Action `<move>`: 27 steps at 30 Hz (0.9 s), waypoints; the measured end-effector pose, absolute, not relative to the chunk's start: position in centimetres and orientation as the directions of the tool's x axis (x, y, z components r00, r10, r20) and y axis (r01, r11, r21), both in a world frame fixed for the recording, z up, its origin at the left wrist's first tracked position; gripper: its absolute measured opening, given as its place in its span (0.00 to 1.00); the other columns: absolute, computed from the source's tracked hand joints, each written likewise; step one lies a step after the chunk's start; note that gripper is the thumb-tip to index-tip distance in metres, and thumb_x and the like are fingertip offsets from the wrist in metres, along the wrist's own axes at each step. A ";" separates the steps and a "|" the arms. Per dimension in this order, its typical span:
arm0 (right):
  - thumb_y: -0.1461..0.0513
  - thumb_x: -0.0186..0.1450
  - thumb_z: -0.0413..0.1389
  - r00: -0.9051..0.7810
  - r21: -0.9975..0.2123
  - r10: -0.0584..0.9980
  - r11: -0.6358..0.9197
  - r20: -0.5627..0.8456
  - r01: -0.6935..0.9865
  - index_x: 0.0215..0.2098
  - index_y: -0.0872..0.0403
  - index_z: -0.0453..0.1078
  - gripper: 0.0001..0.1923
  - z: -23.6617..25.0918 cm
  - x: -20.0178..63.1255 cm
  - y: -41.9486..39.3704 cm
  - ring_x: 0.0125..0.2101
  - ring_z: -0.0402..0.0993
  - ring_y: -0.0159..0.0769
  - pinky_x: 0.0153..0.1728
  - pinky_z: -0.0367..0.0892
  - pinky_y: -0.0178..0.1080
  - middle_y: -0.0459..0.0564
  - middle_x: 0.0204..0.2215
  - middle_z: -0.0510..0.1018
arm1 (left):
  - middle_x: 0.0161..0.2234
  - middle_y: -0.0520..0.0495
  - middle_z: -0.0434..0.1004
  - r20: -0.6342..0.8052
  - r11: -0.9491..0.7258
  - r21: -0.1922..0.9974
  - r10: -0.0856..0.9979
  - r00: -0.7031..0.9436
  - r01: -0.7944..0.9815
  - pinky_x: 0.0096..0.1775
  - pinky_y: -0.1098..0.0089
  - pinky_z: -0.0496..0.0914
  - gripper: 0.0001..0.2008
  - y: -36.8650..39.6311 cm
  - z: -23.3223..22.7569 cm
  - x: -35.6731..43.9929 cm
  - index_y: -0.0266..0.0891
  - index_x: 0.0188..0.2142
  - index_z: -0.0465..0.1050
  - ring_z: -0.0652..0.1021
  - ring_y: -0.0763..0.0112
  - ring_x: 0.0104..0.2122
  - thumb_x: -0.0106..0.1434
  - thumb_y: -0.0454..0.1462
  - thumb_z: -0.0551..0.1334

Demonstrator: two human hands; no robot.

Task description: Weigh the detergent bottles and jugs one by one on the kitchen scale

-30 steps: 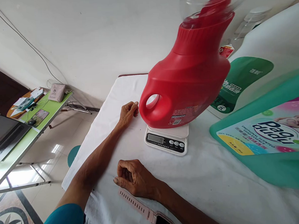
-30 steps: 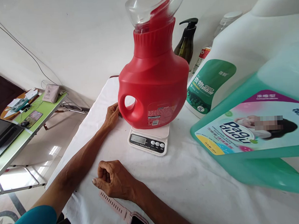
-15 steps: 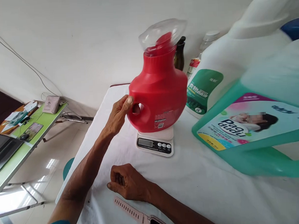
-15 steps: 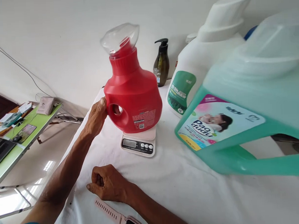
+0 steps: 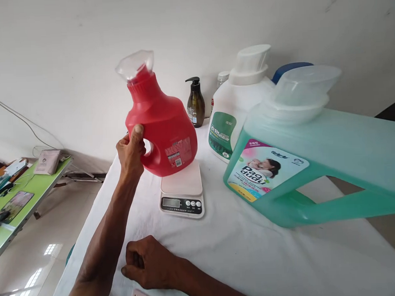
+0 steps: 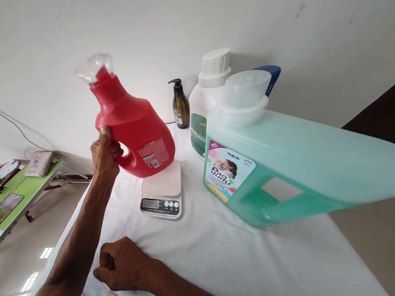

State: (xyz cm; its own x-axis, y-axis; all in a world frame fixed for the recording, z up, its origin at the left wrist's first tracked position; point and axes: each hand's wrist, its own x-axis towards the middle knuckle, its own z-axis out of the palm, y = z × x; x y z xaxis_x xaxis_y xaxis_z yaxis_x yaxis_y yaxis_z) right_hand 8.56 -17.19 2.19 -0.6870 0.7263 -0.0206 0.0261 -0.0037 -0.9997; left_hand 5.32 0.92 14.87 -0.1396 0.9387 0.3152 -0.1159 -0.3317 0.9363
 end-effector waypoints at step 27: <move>0.66 0.60 0.59 -0.714 -0.999 0.699 -0.024 -0.041 0.034 0.24 0.52 0.55 0.16 3.2 9.5 -16.6 0.22 0.57 0.26 0.24 0.51 0.33 0.37 0.18 0.59 | 0.19 0.56 0.51 0.245 -0.255 0.962 0.964 -0.103 -0.097 0.24 0.70 0.54 0.34 12.9 9.9 15.3 0.42 0.20 0.49 0.56 0.80 0.20 0.61 0.58 0.69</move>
State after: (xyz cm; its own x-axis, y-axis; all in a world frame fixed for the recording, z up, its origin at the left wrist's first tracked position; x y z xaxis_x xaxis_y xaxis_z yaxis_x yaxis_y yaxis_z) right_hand 9.52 -16.60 3.22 -0.7144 0.6986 -0.0412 0.0340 -0.0242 -0.9991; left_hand 15.27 12.88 9.93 -0.1025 0.9640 0.2454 -0.0973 -0.2552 0.9620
